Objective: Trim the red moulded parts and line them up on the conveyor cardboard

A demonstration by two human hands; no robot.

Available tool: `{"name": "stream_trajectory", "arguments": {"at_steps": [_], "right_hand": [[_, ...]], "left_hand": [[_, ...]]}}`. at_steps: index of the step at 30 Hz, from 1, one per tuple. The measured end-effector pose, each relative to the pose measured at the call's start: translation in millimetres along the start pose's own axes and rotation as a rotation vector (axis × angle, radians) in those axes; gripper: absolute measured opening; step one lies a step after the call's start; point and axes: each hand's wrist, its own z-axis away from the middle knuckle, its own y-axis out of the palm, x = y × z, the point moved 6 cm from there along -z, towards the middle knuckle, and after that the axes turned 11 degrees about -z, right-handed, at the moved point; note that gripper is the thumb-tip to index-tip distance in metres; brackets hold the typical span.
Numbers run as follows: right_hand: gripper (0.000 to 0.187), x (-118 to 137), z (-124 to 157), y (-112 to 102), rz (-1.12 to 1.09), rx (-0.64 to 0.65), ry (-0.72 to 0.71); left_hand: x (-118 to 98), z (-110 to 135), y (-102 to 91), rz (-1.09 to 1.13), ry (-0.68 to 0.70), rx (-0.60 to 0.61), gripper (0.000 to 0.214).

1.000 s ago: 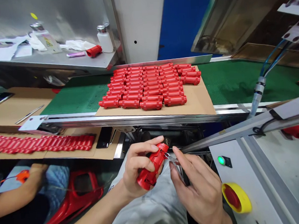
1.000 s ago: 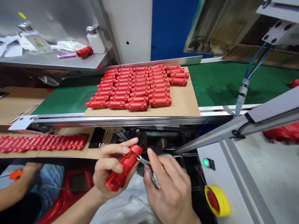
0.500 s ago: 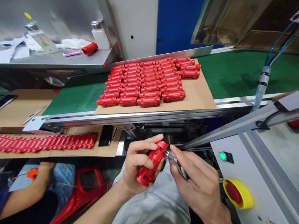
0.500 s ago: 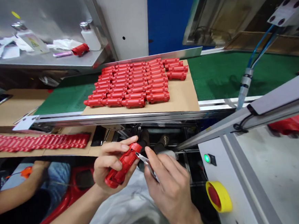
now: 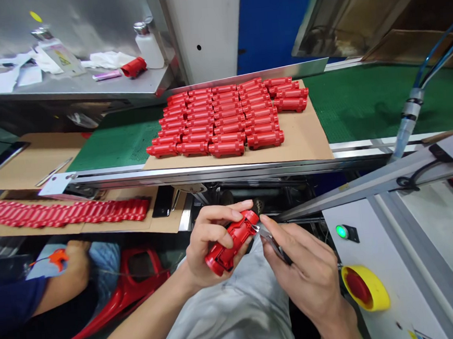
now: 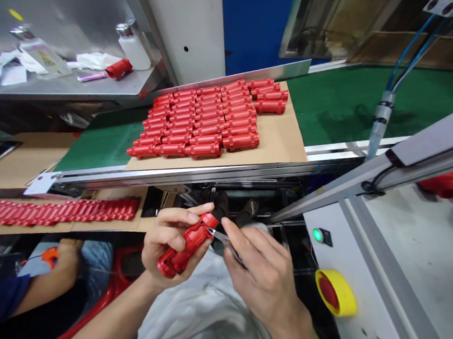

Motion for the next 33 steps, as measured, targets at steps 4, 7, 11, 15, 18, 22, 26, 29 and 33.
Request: {"name": "stream_trajectory", "arguments": {"at_steps": [4, 7, 11, 15, 18, 22, 26, 29, 33], "right_hand": [[0.056, 0.4, -0.7, 1.0, 0.041, -0.009, -0.019], [0.055, 1.3, -1.0, 2.7, 0.084, -0.008, -0.055], [0.056, 0.1, 0.4, 4.2, 0.114, -0.01, -0.099], [0.058, -1.4, 0.1, 4.3, 0.109, -0.011, -0.121], [0.06, -2.6, -0.6, 4.6, 0.11, -0.009, -0.141], [0.057, -8.8, 7.6, 3.3, 0.001, -0.025, -0.105], [0.04, -26.3, 22.9, -16.1, -0.277, -0.241, 0.182], [0.048, -24.6, 22.4, -25.5, -0.235, -0.223, 0.263], [0.061, -6.6, 8.5, -21.2, -0.056, -0.021, 0.11]], "left_hand": [[1.3, 2.0, -1.9, 0.008, -0.023, 0.026, 0.046], [4.4, 7.2, -2.2, 0.027, -0.077, 0.03, 0.047], [7.3, 12.3, -2.4, 0.072, -0.131, 0.014, 0.048], [5.7, 12.6, -1.8, 0.086, -0.124, 0.04, 0.05], [5.2, 12.8, -0.7, 0.102, -0.138, 0.047, 0.049], [5.6, 14.0, 2.7, 0.137, -0.16, 0.055, 0.05], [8.0, 15.1, 1.3, 0.108, -0.176, 0.055, 0.049], [7.6, 15.1, -0.8, 0.087, -0.177, 0.06, 0.048], [2.2, 12.4, -0.9, 0.082, -0.153, 0.061, 0.05]]}}
